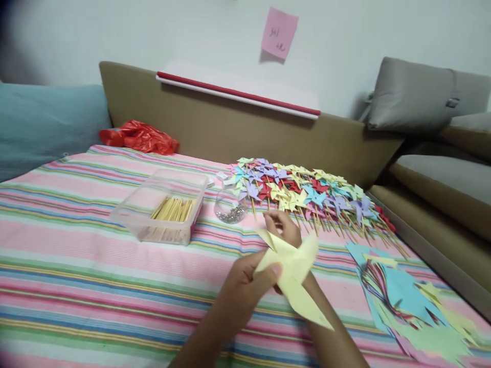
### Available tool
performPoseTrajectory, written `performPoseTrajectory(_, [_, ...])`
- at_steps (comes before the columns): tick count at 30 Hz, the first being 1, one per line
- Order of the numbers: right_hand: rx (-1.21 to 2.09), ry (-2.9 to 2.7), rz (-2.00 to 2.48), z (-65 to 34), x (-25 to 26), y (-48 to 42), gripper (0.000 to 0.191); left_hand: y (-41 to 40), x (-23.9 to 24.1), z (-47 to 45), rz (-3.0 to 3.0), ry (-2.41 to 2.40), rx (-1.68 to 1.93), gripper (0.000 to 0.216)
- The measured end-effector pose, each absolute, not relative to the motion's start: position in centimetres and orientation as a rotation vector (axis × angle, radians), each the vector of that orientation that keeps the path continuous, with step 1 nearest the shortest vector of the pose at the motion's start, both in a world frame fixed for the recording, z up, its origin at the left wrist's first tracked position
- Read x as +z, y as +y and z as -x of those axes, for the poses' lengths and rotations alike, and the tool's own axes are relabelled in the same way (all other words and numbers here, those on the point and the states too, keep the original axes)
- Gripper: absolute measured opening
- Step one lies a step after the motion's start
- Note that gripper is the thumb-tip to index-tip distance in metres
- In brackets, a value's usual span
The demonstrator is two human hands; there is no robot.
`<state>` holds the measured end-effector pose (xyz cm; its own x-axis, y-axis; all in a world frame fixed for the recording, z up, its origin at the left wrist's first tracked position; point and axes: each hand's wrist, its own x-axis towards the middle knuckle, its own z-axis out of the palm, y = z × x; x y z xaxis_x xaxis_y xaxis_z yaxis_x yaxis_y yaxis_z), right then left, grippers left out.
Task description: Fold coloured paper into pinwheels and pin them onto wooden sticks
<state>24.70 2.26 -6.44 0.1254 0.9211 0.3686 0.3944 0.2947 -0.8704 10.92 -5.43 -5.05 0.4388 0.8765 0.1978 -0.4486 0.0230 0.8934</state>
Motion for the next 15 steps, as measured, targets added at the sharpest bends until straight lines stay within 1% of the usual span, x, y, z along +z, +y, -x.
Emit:
performPoseTrajectory(2, [0.454,-1.782,1.331,-23.2,-5.2,6.1,0.025,-5.9,-4.9,-10.9,-1.096,0.419,1.047,0.029])
performPoseTrajectory(4, [0.407,-2.019,1.354,-21.7,-4.5,10.0,0.022,-6.2,-4.9,-10.6,-1.056,0.392,1.012,0.028])
performPoseTrajectory(8, [0.319,-2.446,1.474,-19.0,-4.6,15.7,0.016,-6.1,-5.1,-9.9,-0.953,0.372,0.986,0.033])
performPoseTrajectory(10, [0.263,-2.607,1.562,-17.9,-4.9,17.2,0.009,-5.8,-5.1,-9.6,-0.906,0.375,0.987,0.037])
performPoseTrajectory(11, [0.238,-2.673,1.611,-17.4,-5.0,17.7,0.010,-5.7,-5.0,-9.5,-0.889,0.378,0.989,0.039])
performPoseTrajectory(13, [0.194,-2.771,1.705,-16.7,-5.2,18.2,0.020,-5.6,-4.8,-9.3,-0.870,0.375,0.994,0.041])
performPoseTrajectory(15, [0.149,-2.827,1.781,-16.4,-5.2,18.4,0.025,-5.5,-4.7,-9.2,-0.844,0.371,0.995,0.042])
